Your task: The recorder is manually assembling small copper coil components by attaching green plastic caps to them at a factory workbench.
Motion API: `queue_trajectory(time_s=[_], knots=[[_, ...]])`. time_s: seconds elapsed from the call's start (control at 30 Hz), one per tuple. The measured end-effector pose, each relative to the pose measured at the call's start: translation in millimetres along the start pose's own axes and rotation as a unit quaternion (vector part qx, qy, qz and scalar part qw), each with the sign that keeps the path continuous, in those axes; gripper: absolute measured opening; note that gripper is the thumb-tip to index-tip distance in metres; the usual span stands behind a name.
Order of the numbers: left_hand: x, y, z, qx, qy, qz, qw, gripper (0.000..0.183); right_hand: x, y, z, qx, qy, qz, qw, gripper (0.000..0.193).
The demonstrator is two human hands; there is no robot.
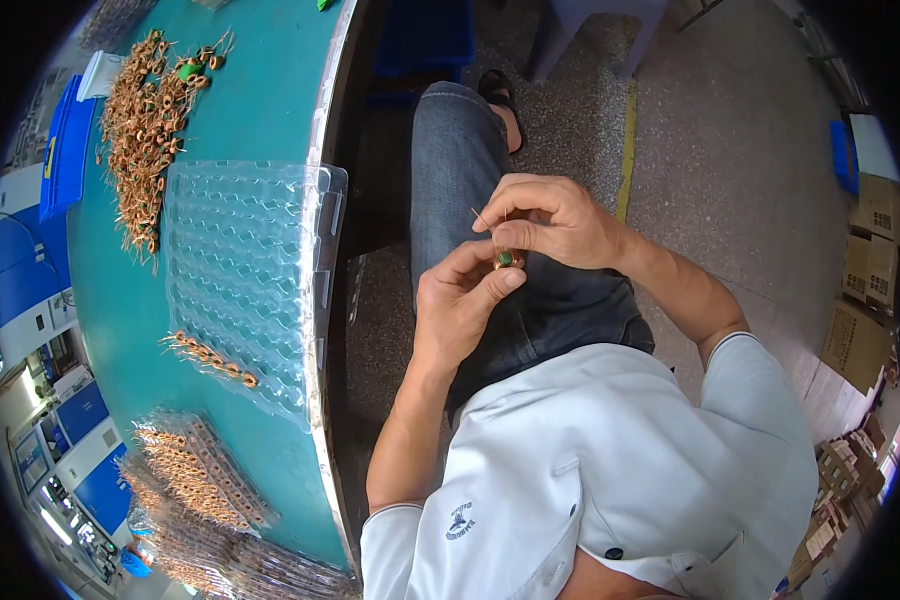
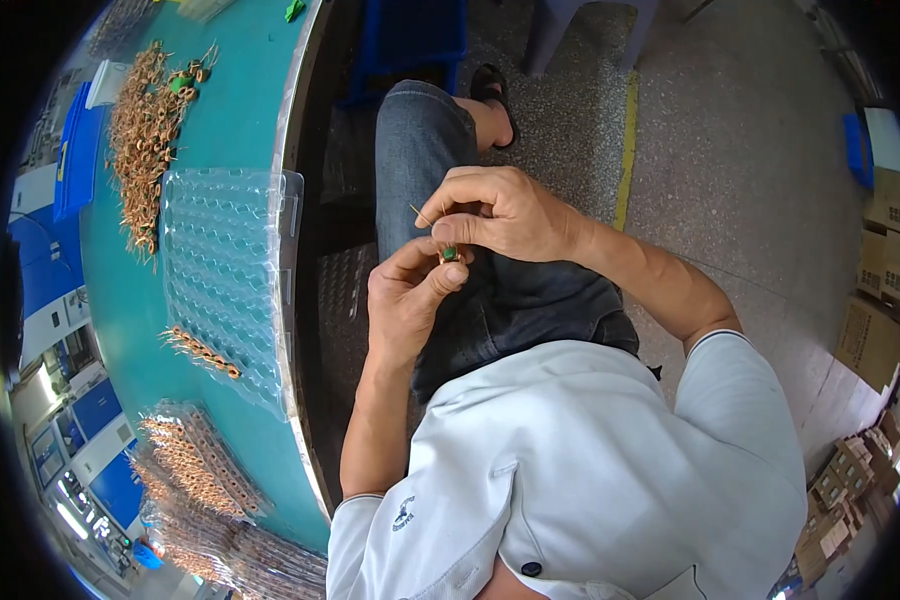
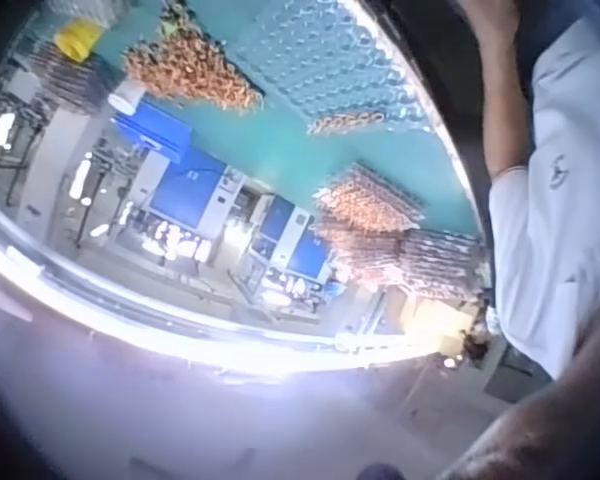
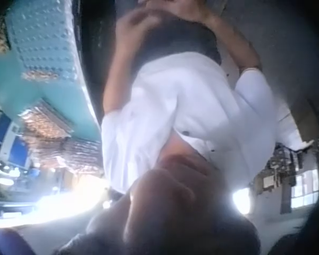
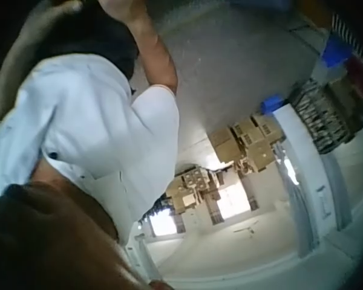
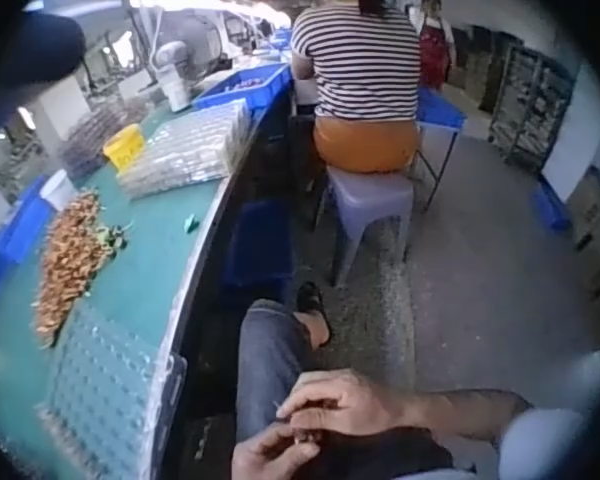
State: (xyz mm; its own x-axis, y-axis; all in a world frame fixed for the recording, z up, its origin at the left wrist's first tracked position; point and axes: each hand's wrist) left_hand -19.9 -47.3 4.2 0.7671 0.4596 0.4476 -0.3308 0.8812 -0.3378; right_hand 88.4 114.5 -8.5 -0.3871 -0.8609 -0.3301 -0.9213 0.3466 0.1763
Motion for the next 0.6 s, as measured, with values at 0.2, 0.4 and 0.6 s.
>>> queue_trajectory(time_s=[0.2, 0.4, 0.6], knots=[[-3, 4, -3, 0.016, -0.040, -0.023, 0.999, 0.019, 2, -3, -4, 0.010, 0.043, 0.034, 0.998, 0.016], [2, 6, -1, 0.011, -0.068, 0.029, 0.997, 0.014, 9, 8, -10, 0.012, 0.023, 0.065, 0.998, 0.010], [-2, 5, 2, -0.007, -0.003, 0.057, 0.998, 0.008, 2, 16, -19, 0.029, -0.022, 0.041, 0.998, 0.006]])
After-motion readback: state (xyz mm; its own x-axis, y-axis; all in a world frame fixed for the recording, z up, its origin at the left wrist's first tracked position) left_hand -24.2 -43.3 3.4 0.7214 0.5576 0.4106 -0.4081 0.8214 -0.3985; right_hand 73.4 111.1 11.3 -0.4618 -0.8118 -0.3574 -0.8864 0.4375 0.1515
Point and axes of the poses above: each hand's wrist, its own y-axis towards the middle knuckle, its own x-axis out of the palm, z = x × y, and after that the axes turned 11 degrees about -y, right-handed
